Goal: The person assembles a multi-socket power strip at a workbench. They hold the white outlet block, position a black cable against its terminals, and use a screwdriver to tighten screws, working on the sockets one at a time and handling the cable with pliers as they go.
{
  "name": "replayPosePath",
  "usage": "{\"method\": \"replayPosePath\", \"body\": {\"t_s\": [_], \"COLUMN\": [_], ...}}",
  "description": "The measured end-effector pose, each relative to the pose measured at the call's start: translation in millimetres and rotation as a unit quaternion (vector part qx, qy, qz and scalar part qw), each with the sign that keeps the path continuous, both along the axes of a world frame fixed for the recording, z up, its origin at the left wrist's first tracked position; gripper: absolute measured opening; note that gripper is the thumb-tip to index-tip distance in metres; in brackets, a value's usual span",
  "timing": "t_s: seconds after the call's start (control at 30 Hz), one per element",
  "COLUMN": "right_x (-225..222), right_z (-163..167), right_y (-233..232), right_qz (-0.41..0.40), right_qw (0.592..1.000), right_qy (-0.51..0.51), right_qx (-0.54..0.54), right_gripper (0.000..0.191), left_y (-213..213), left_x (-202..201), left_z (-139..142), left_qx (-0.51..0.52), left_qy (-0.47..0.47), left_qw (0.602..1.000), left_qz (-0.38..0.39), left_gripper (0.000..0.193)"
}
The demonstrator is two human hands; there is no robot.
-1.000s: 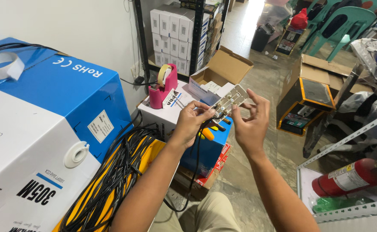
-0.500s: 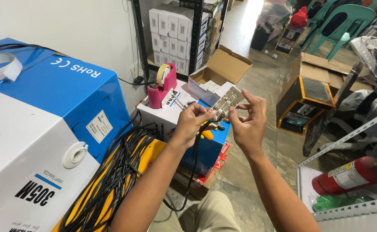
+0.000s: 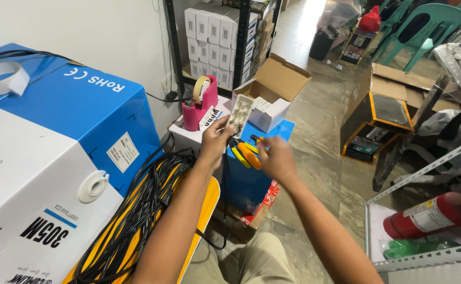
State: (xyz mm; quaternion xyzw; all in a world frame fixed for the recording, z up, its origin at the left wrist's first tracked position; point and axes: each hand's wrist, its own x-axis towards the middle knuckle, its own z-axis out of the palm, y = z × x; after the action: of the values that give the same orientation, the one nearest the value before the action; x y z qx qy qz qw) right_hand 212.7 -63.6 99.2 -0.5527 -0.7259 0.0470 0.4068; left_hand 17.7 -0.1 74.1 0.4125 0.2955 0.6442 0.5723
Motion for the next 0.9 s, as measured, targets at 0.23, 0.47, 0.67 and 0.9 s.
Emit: {"method": "replayPosePath", "body": {"t_s": [0.23,0.47,0.67,0.9], "right_x": [-17,-18,-19,-17], "right_z": [-41,-61,-34,14], "right_y": [-3,1,-27,-76], "right_qz": [-0.057,-0.015,-0.074,-0.071], "right_qw": [0.986,0.999,0.991,0.988], "right_qy": [-0.084,-0.039,0.089,0.122], "right_qx": [-0.134,0.011,-0.066,0.067], "right_gripper": [0.03,0.032,0.029,0.021], "left_y": [19,20,20,22], "left_x": [-19,-17,-22,-26], "left_z": [-41,-40,-36,-32], "left_qx": [-0.012,-0.003,-0.007,0.021], "left_qy": [-0.013,-0.019,-0.034,-0.08], "left_qw": [1.0,0.999,0.996,0.993], "left_qz": [-0.001,0.05,0.08,0.086], "left_gripper": [0.046,0.047,0.047,0.047]}}
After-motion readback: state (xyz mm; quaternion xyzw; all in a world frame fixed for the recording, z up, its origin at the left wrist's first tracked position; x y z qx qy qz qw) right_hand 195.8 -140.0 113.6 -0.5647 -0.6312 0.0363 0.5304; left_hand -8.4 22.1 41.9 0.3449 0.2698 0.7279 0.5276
